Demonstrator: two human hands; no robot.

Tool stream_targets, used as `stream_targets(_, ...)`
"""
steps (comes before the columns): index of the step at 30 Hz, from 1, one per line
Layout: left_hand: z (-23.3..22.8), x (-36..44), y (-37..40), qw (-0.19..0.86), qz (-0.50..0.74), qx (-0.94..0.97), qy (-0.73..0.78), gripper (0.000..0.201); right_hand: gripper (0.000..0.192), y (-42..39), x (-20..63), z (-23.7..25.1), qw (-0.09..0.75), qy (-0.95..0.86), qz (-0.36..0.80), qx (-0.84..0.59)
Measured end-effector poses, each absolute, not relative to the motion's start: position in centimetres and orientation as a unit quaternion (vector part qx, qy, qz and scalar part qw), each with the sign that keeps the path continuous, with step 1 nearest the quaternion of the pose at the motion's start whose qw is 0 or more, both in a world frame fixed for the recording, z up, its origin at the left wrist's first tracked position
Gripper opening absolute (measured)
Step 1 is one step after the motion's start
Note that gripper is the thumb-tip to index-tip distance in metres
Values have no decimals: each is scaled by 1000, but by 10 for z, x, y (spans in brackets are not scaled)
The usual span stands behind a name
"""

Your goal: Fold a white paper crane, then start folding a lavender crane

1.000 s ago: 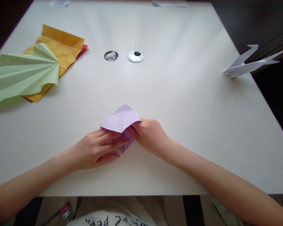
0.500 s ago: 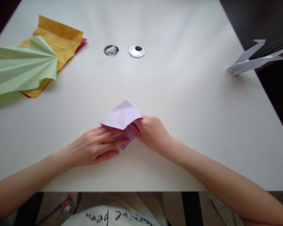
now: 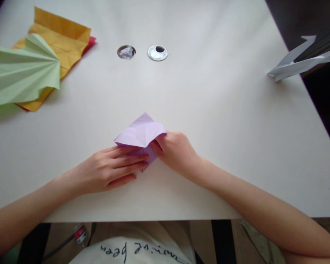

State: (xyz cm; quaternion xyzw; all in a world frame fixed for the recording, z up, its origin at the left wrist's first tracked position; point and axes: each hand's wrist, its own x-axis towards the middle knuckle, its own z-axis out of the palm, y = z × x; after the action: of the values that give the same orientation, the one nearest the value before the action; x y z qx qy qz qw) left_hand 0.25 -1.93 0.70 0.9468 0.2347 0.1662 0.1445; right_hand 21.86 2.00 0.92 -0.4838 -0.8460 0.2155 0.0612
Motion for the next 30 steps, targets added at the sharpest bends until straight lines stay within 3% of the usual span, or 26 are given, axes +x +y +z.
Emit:
stream_targets(23, 10, 0, -21, 156, 145, 951, 226, 29, 29, 20, 217, 10, 34, -835, 208, -508)
stream_targets(30, 11, 1, -20, 164, 140, 949, 230, 30, 29, 19, 218, 6, 71, -844, 195, -495)
